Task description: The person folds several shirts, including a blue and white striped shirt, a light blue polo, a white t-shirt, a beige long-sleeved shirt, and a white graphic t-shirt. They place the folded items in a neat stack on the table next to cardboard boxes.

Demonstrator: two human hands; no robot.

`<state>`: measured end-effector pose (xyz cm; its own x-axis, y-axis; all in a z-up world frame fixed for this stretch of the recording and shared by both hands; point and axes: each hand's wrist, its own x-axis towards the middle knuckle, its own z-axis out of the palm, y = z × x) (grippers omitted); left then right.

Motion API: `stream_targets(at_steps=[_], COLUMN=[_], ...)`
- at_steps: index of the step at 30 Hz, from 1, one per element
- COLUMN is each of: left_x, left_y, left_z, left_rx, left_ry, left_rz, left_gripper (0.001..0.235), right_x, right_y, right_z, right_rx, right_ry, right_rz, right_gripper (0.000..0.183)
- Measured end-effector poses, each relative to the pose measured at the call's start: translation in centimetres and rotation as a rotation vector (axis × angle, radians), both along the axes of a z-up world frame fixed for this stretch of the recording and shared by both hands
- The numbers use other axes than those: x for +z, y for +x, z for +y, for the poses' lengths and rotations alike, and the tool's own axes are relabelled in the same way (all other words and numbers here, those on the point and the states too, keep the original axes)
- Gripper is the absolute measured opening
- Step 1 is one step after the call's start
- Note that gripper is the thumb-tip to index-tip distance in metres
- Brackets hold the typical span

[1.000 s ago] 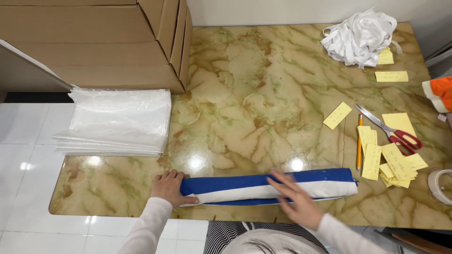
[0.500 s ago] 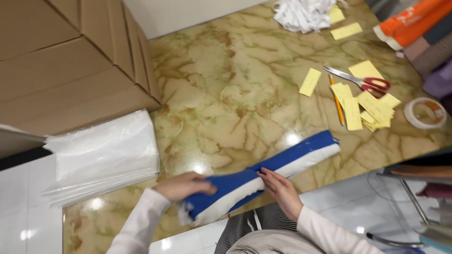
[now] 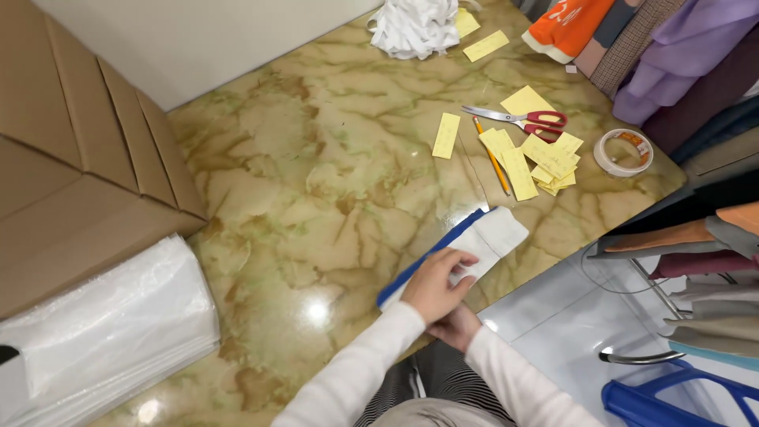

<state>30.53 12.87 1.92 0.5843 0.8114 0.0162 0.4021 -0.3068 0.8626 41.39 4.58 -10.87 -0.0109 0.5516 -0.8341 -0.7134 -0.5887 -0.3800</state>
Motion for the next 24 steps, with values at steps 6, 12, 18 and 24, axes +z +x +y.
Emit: stream_targets(at_steps=[6,12,18,24], left_x=[-0.2,-3.0,-6.0,-4.2], left_y=[-1.9,1.2,2.6,-1.3], left_z=[-3.4,-3.4,-1.1,3.1], left_rx=[-0.044,0.156,0.214,0.52], left_ry=[0.427,0.698,0.568,0.746], left_rz=[0.391,0.726,0.762,0.815], left_gripper=[0.074,0.131,0.116,0.057], right_x=[5.0,13.0,7.6,7.1], right_y=[4.4,7.5,6.2,1.1], right_z=[-2.2,2.0,12.9,22.5], right_rx=[0.065,0.177,0.779,0.827], right_ry=[0.037,0.433,0.974,1.288], right_rz=[-0.475,-1.385,-1.937,-1.758], right_gripper=[0.019,0.071,0.048,0.051])
